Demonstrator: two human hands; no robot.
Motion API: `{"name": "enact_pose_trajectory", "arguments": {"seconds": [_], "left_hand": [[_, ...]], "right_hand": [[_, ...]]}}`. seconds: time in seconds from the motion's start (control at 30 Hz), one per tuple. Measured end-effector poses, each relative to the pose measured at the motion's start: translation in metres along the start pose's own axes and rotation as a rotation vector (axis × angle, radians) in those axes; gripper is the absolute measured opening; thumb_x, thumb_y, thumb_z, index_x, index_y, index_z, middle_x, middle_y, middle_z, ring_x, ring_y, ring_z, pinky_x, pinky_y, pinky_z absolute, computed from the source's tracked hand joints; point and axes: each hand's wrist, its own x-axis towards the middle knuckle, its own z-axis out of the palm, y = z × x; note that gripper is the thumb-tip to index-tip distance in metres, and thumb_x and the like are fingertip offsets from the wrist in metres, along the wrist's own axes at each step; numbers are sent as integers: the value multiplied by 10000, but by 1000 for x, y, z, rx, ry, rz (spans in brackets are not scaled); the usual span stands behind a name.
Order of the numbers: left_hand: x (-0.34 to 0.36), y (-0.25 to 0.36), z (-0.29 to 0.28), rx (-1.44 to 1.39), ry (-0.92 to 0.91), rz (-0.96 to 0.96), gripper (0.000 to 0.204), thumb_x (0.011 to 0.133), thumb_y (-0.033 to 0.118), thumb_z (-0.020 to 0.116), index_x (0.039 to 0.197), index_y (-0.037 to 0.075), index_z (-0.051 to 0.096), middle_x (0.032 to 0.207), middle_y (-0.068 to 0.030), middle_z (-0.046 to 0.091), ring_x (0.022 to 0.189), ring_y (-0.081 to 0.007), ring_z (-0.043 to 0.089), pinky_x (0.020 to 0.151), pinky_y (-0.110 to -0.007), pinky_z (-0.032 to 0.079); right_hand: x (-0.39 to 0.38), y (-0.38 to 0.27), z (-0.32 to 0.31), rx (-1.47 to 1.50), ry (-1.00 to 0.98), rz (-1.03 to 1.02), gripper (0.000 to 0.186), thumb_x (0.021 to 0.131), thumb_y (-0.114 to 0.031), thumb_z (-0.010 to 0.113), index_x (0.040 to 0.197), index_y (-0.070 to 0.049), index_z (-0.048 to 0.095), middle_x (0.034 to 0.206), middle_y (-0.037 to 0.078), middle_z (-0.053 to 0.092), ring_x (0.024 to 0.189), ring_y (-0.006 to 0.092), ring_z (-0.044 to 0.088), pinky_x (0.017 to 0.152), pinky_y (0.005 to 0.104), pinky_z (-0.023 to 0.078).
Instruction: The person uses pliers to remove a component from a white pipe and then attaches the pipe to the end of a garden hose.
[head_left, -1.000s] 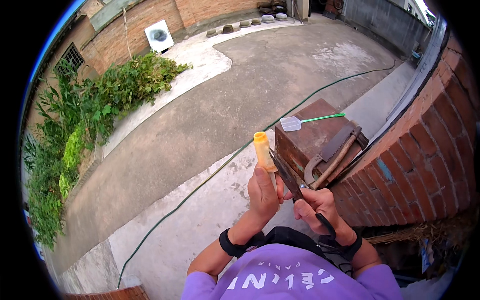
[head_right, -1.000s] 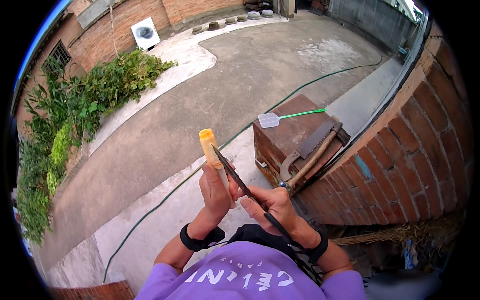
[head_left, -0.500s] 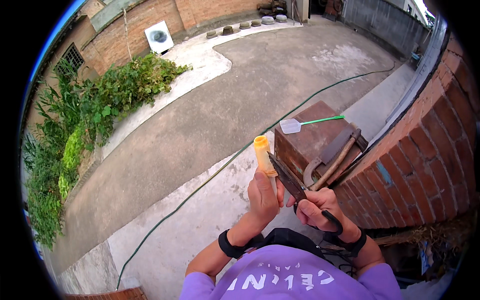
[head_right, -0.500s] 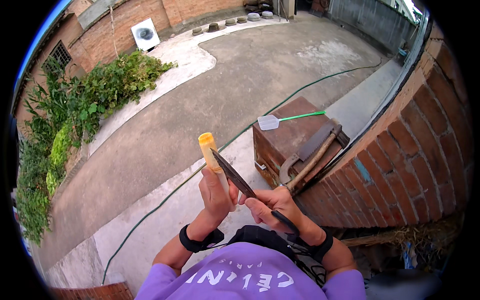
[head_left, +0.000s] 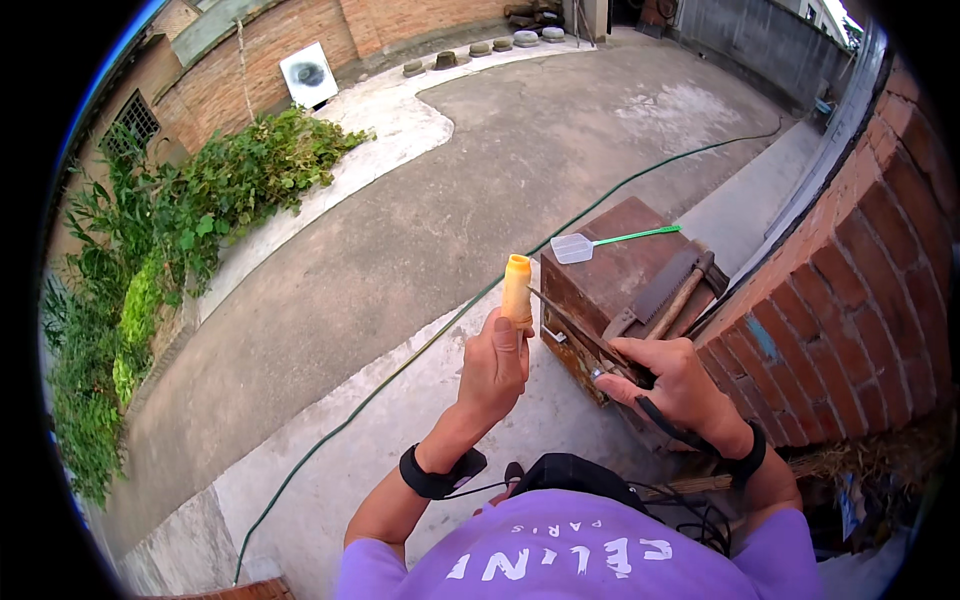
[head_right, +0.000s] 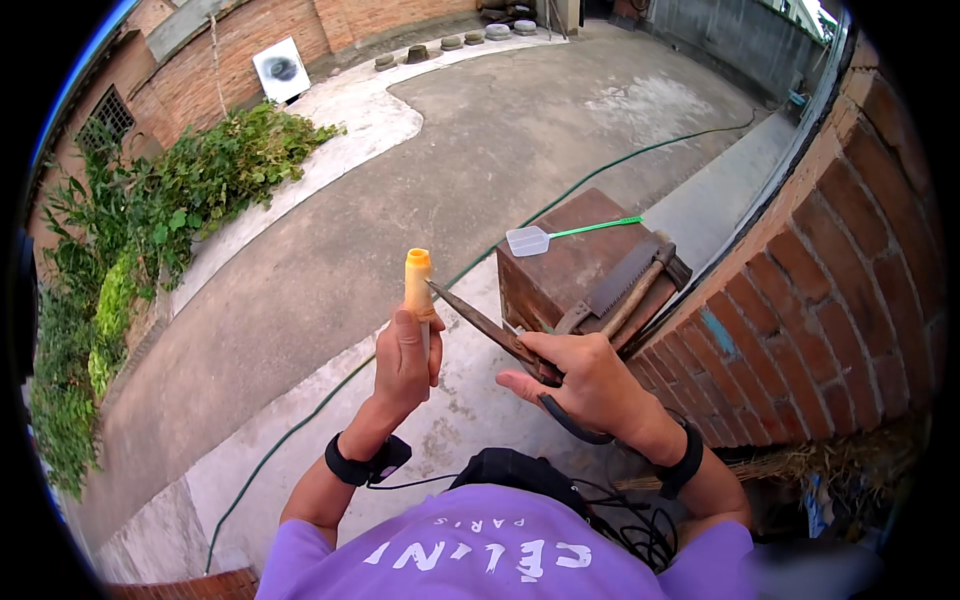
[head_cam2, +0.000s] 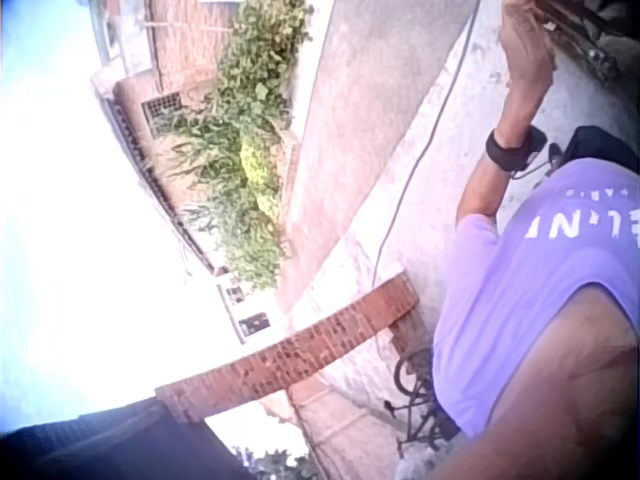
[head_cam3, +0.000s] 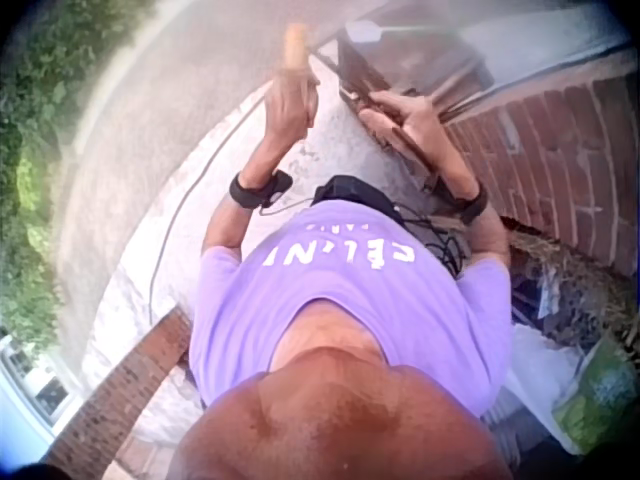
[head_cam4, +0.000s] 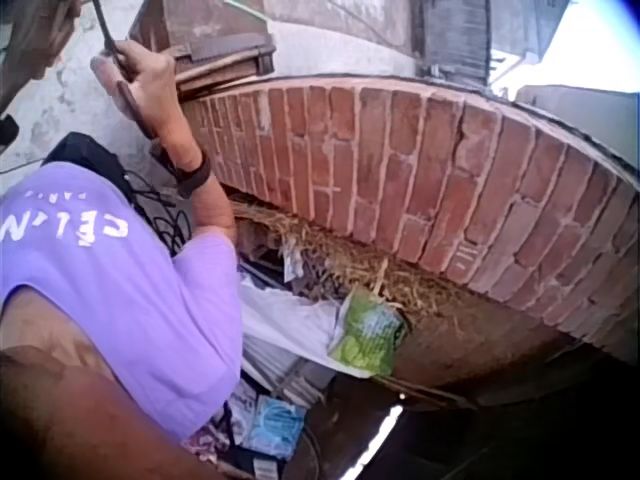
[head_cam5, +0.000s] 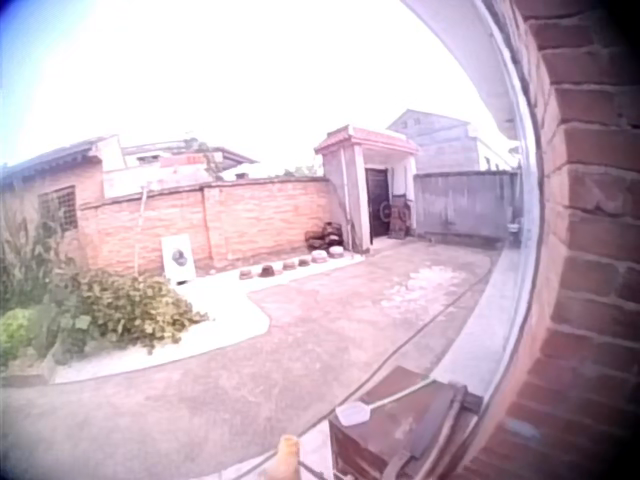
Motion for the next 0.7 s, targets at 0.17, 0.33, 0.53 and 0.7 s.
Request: {"name": "enact_pose_trajectory", "arguments": {"seconds": [0.17,0.33,0.53,0.7], "left_hand": [[-8,14,20,-728,-76,-211,554,945,471,154,820,10,435,469,-20,397,333,-84,355,327,-212,291],[-15,19,29,-795,14,-282,613,924,528,142,838,10,458,453,-26,408,301,-113,375,285,-233,322],[-10,44,44,-529,205,-267,614,930,518,137,820,28,490,583,-71,534,421,-130,481,396,-244,407],[-13,32,48,-500,299,-184,602,932,517,161,845,23,495,646,-64,551,543,-133,527,494,-248,430]], "right_hand": [[-18,-7,22,1266,-333,501,508,919,-467,367,1036,12,491,627,44,536,472,56,442,439,173,331],[-13,-27,41,1595,-280,544,713,828,-676,300,1059,-13,424,703,74,502,575,138,468,500,231,345],[-20,-34,44,1899,-336,585,665,858,-652,236,1004,-40,450,631,28,446,490,76,371,435,197,288],[-20,-41,51,2171,-341,610,642,875,-622,252,1014,-31,461,580,32,430,445,57,317,392,186,251]]}}
